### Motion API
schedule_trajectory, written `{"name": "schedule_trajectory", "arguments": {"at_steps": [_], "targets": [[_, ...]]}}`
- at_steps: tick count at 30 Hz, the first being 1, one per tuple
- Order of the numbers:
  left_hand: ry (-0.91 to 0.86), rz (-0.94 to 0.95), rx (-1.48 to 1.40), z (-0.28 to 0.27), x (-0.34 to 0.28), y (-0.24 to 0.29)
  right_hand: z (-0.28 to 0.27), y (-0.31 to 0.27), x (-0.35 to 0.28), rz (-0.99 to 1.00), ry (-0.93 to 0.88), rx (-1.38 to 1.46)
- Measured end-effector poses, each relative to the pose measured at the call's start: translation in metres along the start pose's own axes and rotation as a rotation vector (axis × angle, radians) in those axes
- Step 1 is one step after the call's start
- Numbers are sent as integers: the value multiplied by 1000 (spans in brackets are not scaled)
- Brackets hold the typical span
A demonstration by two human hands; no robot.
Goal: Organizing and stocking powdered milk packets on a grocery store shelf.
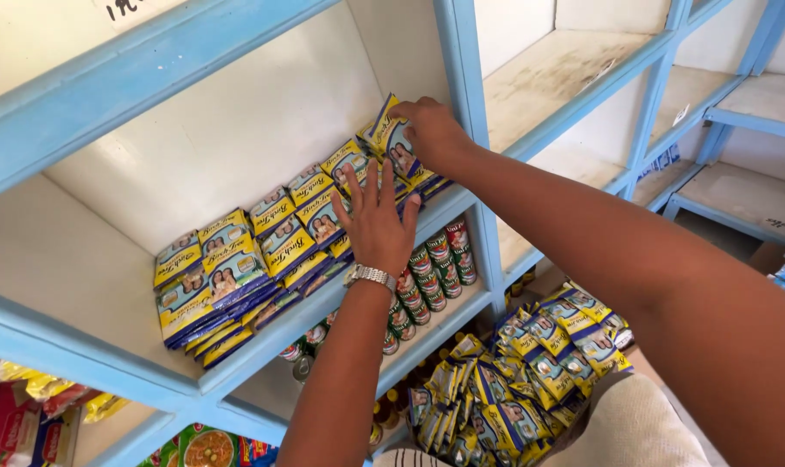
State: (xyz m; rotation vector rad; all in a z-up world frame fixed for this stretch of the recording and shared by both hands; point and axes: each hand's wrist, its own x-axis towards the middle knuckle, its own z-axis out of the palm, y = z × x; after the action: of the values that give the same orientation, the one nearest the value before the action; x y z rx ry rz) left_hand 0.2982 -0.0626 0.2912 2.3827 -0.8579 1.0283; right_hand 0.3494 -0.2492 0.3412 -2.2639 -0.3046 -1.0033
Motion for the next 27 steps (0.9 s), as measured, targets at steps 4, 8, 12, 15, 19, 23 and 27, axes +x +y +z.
{"name": "schedule_trajectory", "arguments": {"at_steps": [4, 8, 12, 15, 19, 23, 27], "targets": [[-68, -3, 80, 17, 4, -3, 28, 39, 20, 124, -41, -26], [-69, 57, 150, 26, 3, -2, 39, 49, 22, 282, -241, -125], [-89, 70, 155, 35, -1, -5, 23, 13, 19, 72, -455, -596], [-79, 88, 126, 38, -6, -5, 26, 15, 27, -102, -498, -663], [-80, 99, 82, 34, -4, 1, 46, 58, 32, -184, -485, -505], [-93, 16, 144, 34, -4, 1, 70, 99, 24, -190, -604, -417], [-94, -28, 91, 38, -5, -1, 77, 116, 12, -185, -568, -381]]}}
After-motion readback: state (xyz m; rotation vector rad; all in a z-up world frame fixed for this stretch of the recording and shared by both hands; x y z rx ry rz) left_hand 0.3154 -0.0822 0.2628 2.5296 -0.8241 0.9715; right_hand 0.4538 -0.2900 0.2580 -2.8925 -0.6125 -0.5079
